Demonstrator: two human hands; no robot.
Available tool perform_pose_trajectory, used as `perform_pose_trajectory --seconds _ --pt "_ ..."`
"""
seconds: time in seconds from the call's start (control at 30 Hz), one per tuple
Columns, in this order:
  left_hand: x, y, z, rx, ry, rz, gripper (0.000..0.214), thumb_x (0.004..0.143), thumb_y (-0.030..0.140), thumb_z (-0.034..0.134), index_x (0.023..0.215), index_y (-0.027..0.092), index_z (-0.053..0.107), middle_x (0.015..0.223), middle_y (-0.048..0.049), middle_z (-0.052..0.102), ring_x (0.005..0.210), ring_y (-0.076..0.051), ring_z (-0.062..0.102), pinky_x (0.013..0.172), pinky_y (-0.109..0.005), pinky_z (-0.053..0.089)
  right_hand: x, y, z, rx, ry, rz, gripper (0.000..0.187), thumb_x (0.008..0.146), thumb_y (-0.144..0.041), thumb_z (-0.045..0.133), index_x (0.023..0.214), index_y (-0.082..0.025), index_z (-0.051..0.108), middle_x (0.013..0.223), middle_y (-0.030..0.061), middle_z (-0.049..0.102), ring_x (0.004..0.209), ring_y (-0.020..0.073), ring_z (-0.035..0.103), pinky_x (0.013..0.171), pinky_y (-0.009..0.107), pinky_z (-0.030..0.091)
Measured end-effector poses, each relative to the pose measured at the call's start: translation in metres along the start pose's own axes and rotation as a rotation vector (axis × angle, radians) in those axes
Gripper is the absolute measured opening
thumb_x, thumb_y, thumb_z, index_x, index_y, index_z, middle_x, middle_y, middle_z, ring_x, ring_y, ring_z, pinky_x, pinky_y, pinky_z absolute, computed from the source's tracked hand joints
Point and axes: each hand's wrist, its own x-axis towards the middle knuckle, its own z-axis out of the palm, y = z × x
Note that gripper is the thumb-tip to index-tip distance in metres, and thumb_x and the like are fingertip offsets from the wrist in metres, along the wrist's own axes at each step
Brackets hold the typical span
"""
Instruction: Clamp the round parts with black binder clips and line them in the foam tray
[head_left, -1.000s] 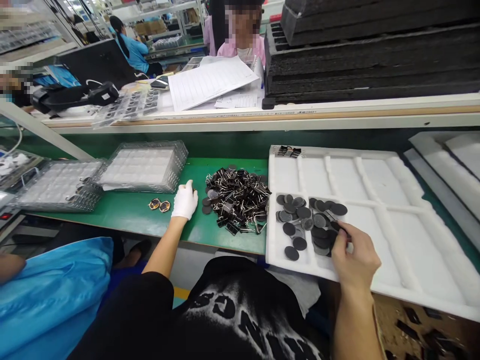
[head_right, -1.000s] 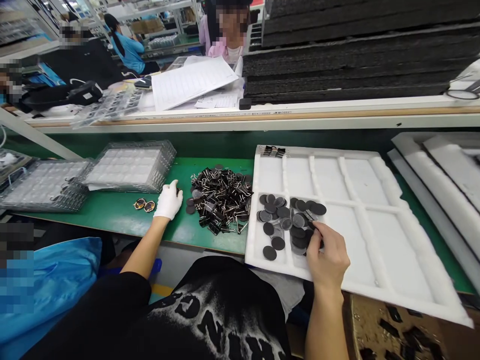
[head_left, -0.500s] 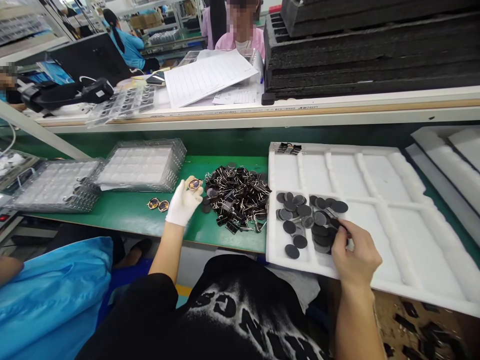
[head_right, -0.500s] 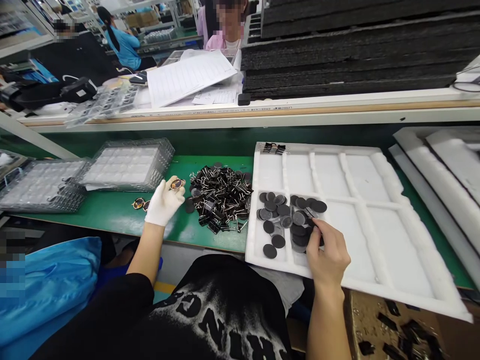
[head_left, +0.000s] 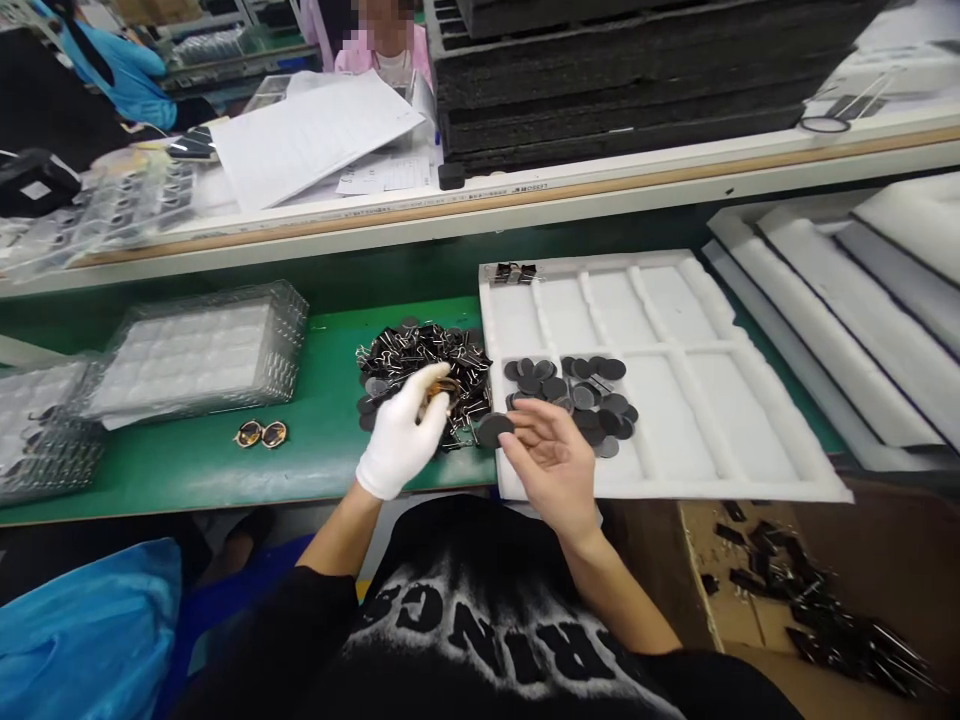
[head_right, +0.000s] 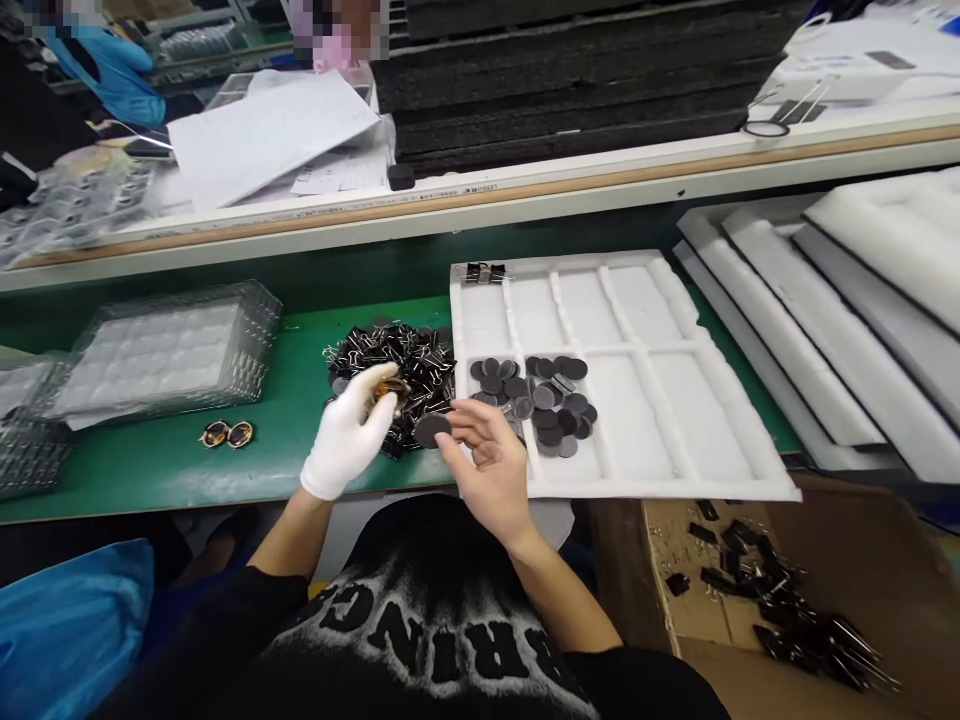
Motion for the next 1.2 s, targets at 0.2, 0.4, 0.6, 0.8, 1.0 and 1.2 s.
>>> perform_pose_trajectory --seconds 0.2,0.4,0.6,0.8,1.0,1.2 --pt "-0.011 0.019 0.014 -0.119 -0.291 0.047 0.045 0.105 0.025 0.044 0.149 0.02 0.053 0.15 -0.0074 0.062 0.136 -0.019 0.061 0.118 -0.034 0.049 0.0 -0.006 0.0 -0.345 -0.018 -0.411 0.034 0.093 -0.009 0.071 0.122 -0.028 0.071 0.103 0.0051 0.077 0.088 0.0195 0.073 0.075 0.035 0.061" --pt "-0.016 0.012 0.018 -0.463 -0.418 -0.119 0.052 0.104 0.035 0.051 0.154 0.02 0.049 0.154 -0.0101 0.058 0.134 -0.025 0.061 0.109 -0.038 0.055 0.001 -0.001 -0.01 -0.728 0.044 -0.767 0.043 0.084 0.002 0.075 0.117 -0.025 0.074 0.104 0.0034 0.083 0.085 0.021 0.068 0.075 0.038 0.05" --pt "-0.016 0.008 0.015 -0.566 -0.413 -0.232 0.051 0.104 0.041 0.052 0.152 0.023 0.052 0.144 -0.0113 0.065 0.097 -0.019 0.071 0.086 -0.033 0.061 -0.002 0.008 -0.022 -0.86 -0.211 -0.684 0.045 0.088 -0.011 0.07 0.126 -0.034 0.071 0.125 -0.0038 0.077 0.091 0.0231 0.07 0.078 0.043 0.045" --pt "-0.019 0.006 0.026 -0.456 -0.356 -0.21 0.041 0.102 0.035 0.054 0.14 0.023 0.062 0.142 -0.009 0.068 0.116 -0.023 0.071 0.092 -0.036 0.064 -0.006 0.012 -0.026 -0.725 -0.272 -0.598 0.046 0.085 -0.013 0.072 0.124 -0.037 0.072 0.123 -0.0025 0.078 0.095 0.0274 0.069 0.079 0.046 0.05" --pt "-0.027 0.012 0.03 -0.334 -0.383 -0.091 0.042 0.1 0.027 0.056 0.141 0.024 0.061 0.139 -0.0065 0.071 0.125 -0.021 0.069 0.109 -0.037 0.057 -0.009 0.014 -0.019 -0.302 -0.169 -0.024 0.05 0.094 -0.027 0.072 0.143 -0.029 0.061 0.129 0.0093 0.071 0.103 0.0243 0.069 0.079 0.039 0.059" --pt "-0.019 0.008 0.019 0.024 -0.32 0.166 0.035 0.1 0.031 0.059 0.135 0.024 0.064 0.111 -0.0038 0.079 0.096 -0.017 0.075 0.09 -0.031 0.06 -0.003 0.025 -0.024 -0.047 -0.249 0.264 0.023 0.092 -0.037 0.076 0.112 -0.025 0.077 0.11 0.0068 0.077 0.095 0.0219 0.073 0.083 0.036 0.062"
